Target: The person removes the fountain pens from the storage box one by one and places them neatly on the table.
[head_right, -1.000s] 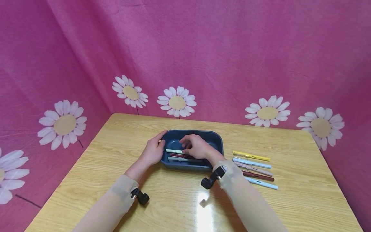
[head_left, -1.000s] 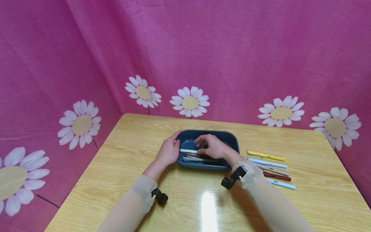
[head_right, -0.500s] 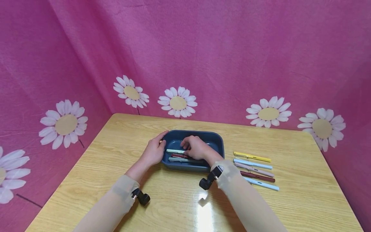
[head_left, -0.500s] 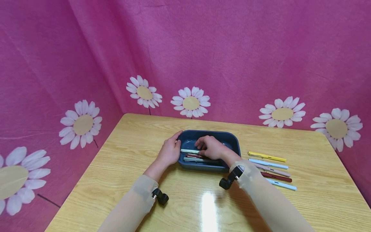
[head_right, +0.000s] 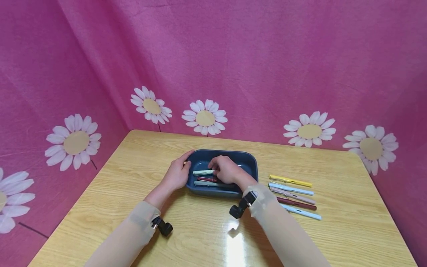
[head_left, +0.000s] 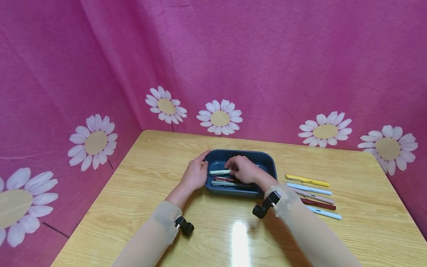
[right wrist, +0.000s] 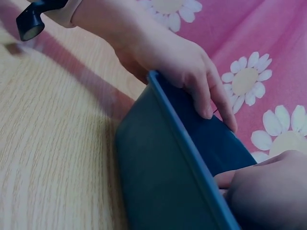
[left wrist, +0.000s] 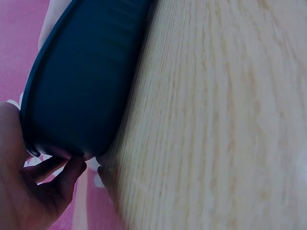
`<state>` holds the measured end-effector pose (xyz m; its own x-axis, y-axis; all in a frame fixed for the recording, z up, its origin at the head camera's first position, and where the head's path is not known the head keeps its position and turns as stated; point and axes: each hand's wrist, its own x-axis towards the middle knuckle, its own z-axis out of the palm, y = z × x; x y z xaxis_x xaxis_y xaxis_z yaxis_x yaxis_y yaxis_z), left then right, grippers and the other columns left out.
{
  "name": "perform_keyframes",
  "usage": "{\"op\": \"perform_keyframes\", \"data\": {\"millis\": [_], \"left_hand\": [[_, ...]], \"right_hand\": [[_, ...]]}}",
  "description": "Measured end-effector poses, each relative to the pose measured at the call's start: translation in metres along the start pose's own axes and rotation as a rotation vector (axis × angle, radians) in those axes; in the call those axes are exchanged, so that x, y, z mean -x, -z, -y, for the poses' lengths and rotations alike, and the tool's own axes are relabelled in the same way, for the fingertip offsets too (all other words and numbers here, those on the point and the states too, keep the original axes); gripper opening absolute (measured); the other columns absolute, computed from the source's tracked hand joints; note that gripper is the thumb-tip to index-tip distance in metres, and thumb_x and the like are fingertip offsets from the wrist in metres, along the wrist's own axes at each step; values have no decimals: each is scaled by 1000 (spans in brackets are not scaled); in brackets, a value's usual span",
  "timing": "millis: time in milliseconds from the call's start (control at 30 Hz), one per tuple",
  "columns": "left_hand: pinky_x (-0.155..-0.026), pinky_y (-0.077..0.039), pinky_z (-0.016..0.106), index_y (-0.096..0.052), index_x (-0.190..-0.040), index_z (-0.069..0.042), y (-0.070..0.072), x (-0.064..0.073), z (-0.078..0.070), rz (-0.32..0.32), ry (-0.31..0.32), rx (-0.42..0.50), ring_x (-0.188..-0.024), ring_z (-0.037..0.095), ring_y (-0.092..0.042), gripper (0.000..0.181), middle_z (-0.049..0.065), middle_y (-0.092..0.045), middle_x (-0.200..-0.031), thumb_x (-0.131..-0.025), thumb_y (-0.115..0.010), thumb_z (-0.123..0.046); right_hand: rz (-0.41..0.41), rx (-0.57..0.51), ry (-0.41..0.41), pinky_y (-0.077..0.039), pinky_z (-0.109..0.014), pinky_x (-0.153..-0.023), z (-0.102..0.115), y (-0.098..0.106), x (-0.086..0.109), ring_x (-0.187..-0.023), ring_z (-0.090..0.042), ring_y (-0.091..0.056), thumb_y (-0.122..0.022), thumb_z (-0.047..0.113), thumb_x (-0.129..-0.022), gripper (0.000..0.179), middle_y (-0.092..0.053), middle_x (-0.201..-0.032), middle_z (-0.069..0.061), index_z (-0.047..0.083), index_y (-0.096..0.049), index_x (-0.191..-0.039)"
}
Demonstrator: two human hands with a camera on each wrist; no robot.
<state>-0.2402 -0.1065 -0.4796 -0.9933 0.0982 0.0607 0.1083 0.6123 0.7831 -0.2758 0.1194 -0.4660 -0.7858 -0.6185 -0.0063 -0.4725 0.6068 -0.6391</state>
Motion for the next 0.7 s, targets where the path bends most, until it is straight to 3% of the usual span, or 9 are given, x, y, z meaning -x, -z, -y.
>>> {"op": "perform_keyframes", "data": {"millis": [200, 367, 700], "left_hand": [[-118, -38, 51, -43, -163, -15, -1, 3, 1, 16, 34, 11, -146, 31, -47, 49, 13, -48, -161, -114, -44, -17], [-119, -37, 51, -45, -162, -14, 0, 2, 0, 2, 18, 6, -144, 31, -49, 49, 15, -51, -158, -114, -44, -16], [-119, -38, 51, -46, -162, -12, 1, 0, -1, -7, -6, -2, -142, 32, -51, 48, 18, -53, -155, -114, -43, -15]], "right_hand": [[-11, -11, -24, -56, -45, -97, 3, 2, 5, -102, -23, -66, -68, -4, -99, 24, -71, -109, -10, -2, -73, -122], [-15, -37, -30, -57, -44, -96, 10, 10, 10, -99, -21, -66, -70, -1, -100, 23, -73, -109, -7, 1, -75, -123], [-23, -47, 48, -55, -38, -88, 18, 29, 30, -95, -17, -63, -67, 1, -102, 21, -73, -108, -2, 5, -75, -121]]}}
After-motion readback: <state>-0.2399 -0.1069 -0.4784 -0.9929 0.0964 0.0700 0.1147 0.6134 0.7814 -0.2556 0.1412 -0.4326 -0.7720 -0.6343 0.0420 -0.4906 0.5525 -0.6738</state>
